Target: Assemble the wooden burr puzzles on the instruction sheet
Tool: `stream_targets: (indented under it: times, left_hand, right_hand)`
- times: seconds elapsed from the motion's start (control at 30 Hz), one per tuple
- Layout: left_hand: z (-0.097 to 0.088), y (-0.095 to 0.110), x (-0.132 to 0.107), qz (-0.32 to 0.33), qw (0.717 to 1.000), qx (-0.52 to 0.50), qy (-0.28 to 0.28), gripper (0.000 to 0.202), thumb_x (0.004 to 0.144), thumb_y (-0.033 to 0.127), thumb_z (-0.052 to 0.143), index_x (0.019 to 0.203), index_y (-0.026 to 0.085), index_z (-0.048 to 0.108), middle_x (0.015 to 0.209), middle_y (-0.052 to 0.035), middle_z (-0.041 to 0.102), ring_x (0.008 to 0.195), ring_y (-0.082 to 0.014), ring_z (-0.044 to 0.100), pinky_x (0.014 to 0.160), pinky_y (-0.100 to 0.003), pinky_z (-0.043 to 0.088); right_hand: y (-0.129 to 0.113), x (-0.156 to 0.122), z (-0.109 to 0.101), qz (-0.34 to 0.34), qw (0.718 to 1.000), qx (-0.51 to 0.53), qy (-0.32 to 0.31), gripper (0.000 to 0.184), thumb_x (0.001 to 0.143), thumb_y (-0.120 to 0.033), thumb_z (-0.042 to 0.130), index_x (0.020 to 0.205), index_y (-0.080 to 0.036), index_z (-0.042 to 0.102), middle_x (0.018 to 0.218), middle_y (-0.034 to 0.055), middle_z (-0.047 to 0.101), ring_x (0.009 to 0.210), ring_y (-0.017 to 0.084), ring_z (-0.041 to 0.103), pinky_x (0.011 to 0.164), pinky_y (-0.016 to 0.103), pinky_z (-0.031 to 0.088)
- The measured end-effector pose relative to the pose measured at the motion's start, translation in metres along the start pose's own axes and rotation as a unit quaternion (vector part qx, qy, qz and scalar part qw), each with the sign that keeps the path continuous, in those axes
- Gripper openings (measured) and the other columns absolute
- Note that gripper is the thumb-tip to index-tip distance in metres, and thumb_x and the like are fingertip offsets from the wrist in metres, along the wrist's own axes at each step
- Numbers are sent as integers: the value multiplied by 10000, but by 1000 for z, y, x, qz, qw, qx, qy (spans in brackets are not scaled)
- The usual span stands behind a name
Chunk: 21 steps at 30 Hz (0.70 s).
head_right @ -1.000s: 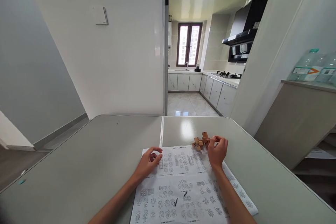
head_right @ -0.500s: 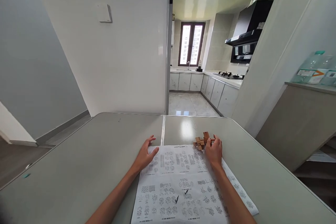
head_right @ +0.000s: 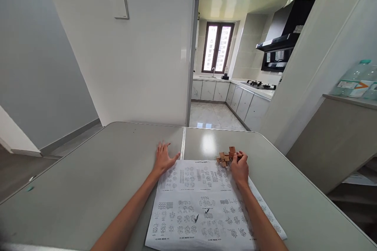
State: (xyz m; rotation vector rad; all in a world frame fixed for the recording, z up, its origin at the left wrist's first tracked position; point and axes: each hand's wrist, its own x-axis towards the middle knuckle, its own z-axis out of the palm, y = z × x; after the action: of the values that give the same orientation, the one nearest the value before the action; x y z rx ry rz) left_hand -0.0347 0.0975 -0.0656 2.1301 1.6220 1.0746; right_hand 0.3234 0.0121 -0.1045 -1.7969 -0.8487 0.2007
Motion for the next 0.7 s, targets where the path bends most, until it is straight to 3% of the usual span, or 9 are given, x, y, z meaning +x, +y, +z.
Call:
stream_targets:
  times: [0.2,0.4,0.53,0.7]
  left_hand:
    - [3,1,6,-43,997,-46,46,827,809,603,720,1434,138,444,1671,-228,261,1592,-375,87,1282,-568,120]
    - [-5,-2,3,-82,990,-92,72,512,957,493,565,1360,186,495,1596,-191,425,1562,-327,253,1217,-516,322]
    - [-7,0,1,-84,988,-105,81,403,981,428,530,1320,211,509,1529,-165,509,1520,-310,358,1185,-500,377]
    - [-4,7,-4,-63,989,-106,82,409,946,372,589,1315,214,510,1525,-162,509,1551,-322,286,1216,-527,332]
  right_hand:
    - [-1,0,-4,7,1000,14,16,486,909,-606,436,1191,-219,521,1078,126,734,957,315,678,777,366,466]
    - [-8,-3,-9,-5,998,32,60,448,884,-623,490,1097,-231,536,1022,118,739,953,314,690,775,366,478]
    - [-19,-6,-15,-37,992,49,108,436,921,-605,476,1136,-227,514,1145,144,716,1090,318,675,867,392,483]
    - [-40,-18,-22,-95,985,70,126,422,971,-561,456,1216,-220,498,1283,157,683,1195,306,653,931,401,484]
